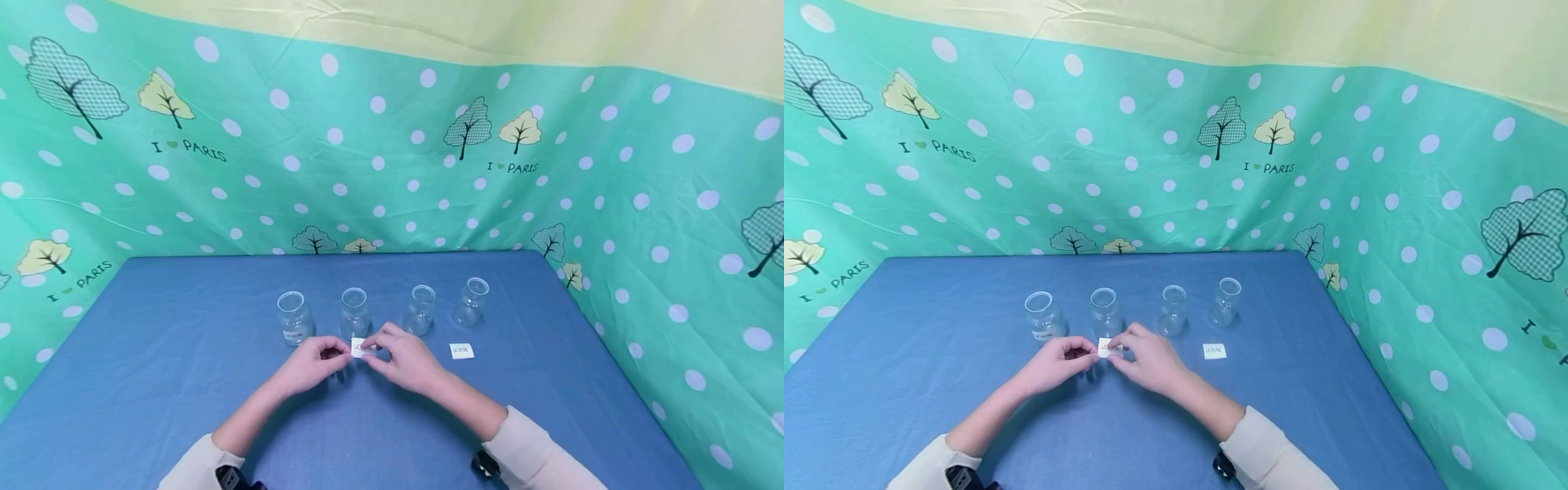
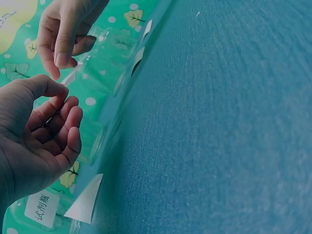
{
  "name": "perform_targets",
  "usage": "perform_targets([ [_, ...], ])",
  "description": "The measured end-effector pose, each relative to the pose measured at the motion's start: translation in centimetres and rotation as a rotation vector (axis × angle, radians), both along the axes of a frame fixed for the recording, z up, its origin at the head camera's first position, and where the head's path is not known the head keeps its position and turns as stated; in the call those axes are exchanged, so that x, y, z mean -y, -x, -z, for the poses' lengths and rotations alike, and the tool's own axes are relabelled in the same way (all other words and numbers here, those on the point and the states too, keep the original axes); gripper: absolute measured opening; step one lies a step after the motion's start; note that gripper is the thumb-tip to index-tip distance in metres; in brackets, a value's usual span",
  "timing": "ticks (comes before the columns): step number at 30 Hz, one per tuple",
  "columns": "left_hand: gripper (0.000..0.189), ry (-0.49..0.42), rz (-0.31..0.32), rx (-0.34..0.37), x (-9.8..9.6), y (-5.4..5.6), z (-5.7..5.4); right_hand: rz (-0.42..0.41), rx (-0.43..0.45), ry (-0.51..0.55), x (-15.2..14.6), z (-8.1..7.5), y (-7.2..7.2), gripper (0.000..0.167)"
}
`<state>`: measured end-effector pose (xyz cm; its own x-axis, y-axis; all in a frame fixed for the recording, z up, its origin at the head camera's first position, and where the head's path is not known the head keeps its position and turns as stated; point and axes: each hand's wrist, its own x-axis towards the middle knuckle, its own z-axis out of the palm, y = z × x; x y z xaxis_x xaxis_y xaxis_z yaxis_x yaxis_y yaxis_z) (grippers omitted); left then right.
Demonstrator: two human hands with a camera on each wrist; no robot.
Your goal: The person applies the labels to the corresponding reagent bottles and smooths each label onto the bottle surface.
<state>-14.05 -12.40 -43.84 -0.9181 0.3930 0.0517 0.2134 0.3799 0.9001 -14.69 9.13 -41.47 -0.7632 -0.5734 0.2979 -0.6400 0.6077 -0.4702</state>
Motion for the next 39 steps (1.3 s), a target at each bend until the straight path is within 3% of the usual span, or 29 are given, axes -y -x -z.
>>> perform_targets([
  [8, 0.016, -0.007, 0.058, -0.039, -0.2, -0.1, -0.2, -0.029, -0.048, 0.034, 0.1, 0.2, -0.4, 0.014],
  [14, 0.015, -0.014, 0.082, -0.035, -0.5, -0.3, -0.6, -0.030, -0.003, 0.060, 0.1, 0.3, -0.5, 0.014],
  [21, 0.014, 0.003, 0.068, -0.025, -1.1, -1.3, -2.8, -0.020, 0.054, 0.120, 0.1, 0.4, -0.5, 0.013],
  [24, 0.014, 0.000, 0.069, -0.038, -0.9, -1.0, -2.3, -0.024, 0.059, 0.136, 0.0, 0.5, -0.5, 0.013],
  [28, 0.016, -0.013, 0.073, -0.056, -0.5, -0.4, -0.7, -0.029, 0.080, 0.151, 0.0, 0.7, -0.4, 0.014],
  [39, 0.015, -0.037, 0.082, -0.099, -0.6, -0.4, -0.5, -0.030, 0.101, 0.192, -0.1, 0.7, -0.3, 0.012],
])
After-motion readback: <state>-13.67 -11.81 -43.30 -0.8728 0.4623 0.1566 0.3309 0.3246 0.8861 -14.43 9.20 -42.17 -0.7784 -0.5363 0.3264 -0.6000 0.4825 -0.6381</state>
